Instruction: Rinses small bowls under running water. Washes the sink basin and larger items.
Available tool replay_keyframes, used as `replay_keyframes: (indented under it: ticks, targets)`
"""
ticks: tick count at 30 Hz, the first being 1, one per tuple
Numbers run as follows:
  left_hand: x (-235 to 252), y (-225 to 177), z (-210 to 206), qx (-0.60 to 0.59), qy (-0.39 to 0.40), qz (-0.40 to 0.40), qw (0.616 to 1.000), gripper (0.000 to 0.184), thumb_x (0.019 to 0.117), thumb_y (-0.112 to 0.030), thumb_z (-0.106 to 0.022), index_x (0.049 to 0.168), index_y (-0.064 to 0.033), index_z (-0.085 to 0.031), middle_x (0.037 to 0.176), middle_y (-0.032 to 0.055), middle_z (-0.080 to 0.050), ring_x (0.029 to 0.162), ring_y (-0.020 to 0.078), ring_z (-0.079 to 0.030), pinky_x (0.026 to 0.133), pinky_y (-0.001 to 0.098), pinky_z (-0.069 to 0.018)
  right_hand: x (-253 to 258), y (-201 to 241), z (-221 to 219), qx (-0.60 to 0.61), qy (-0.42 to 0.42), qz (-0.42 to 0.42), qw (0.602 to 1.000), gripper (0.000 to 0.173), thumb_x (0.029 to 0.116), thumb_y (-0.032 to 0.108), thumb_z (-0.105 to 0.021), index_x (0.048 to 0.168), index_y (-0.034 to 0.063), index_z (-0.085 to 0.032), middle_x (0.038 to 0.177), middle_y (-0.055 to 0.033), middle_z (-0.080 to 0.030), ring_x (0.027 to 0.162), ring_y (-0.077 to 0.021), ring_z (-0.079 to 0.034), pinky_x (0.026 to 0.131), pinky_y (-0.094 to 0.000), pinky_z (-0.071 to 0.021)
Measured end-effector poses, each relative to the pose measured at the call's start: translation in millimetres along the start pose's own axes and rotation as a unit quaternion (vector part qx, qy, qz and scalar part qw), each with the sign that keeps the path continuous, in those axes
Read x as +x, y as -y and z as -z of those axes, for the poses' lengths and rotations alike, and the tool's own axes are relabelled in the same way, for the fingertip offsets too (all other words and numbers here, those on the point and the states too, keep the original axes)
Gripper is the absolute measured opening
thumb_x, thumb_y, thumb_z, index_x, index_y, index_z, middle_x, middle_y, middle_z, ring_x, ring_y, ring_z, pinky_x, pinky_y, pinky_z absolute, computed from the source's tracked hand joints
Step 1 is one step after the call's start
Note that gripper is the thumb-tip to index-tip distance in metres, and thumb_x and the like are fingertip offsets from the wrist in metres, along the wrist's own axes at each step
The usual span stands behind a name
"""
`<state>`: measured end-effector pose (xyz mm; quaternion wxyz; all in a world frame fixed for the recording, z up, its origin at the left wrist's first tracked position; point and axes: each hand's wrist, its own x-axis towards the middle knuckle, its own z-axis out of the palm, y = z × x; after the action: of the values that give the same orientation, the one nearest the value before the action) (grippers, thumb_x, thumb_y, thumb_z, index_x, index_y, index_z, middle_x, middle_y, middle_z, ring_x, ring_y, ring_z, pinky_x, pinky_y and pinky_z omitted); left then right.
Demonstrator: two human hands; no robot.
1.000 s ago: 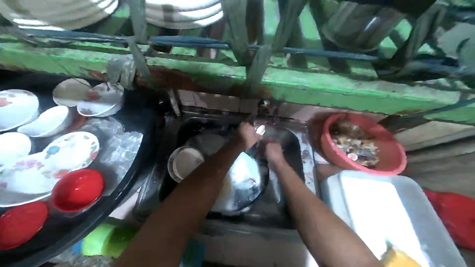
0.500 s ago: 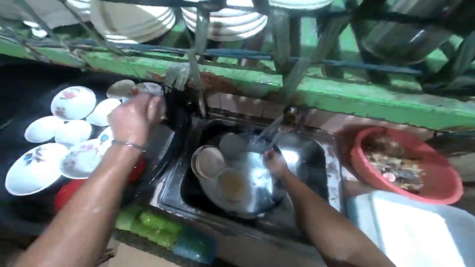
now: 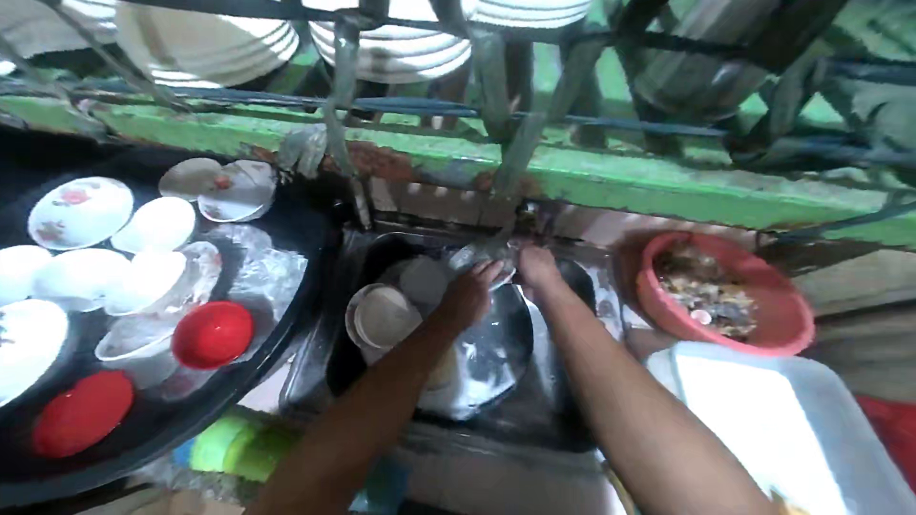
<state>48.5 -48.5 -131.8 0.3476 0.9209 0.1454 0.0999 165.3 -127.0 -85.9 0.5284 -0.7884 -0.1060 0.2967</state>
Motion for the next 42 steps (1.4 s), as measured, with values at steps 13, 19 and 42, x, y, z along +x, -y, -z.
replay_keyframes:
  ticks: [13,19,42]
  targets:
    - [18,-41,50,0.002,0.024,0.03,0.999,0.036,0.1048,-0.032,-0.059,0.118,-0.0012,-0.071,0.108,0.0216,-0.073,0.105,0.0367,-0.07,0.095,0.0563,-0.0539,-80,-170,-92,-0.264,0.176,-0.012,0.948,0.09,0.0863,0.05,-0.08,0.15,-0.0023,-0.043,0.141,-0.0271,-0.057,0.131,-0.039,-0.057,0.113,-0.0539,-0.0455]
    - [-103,-30,190,0.188,-0.191,-0.035,0.963,0.03,0.1036,-0.028,-0.061,0.118,-0.0057,-0.075,0.113,0.0152,-0.074,0.1,0.0307,-0.074,0.087,0.0529,-0.0588,-44,-157,-81,-0.085,0.145,-0.132,0.977,0.059,0.0932,0.03,-0.077,0.139,0.0011,-0.055,0.122,-0.0233,-0.066,0.109,-0.0352,-0.066,0.095,-0.0547,-0.0536]
    - [13,8,10,-0.603,-0.088,0.267,0.746,0.05,0.0979,-0.02,-0.068,0.143,-0.0037,-0.051,0.13,0.0178,-0.065,0.117,0.0277,-0.065,0.099,0.0487,-0.0546,-7,-46,-30,0.259,0.024,-0.071,0.963,0.05,0.1102,0.048,-0.036,0.136,0.0096,-0.056,0.111,-0.0099,-0.068,0.089,-0.02,-0.067,0.073,-0.0404,-0.0578]
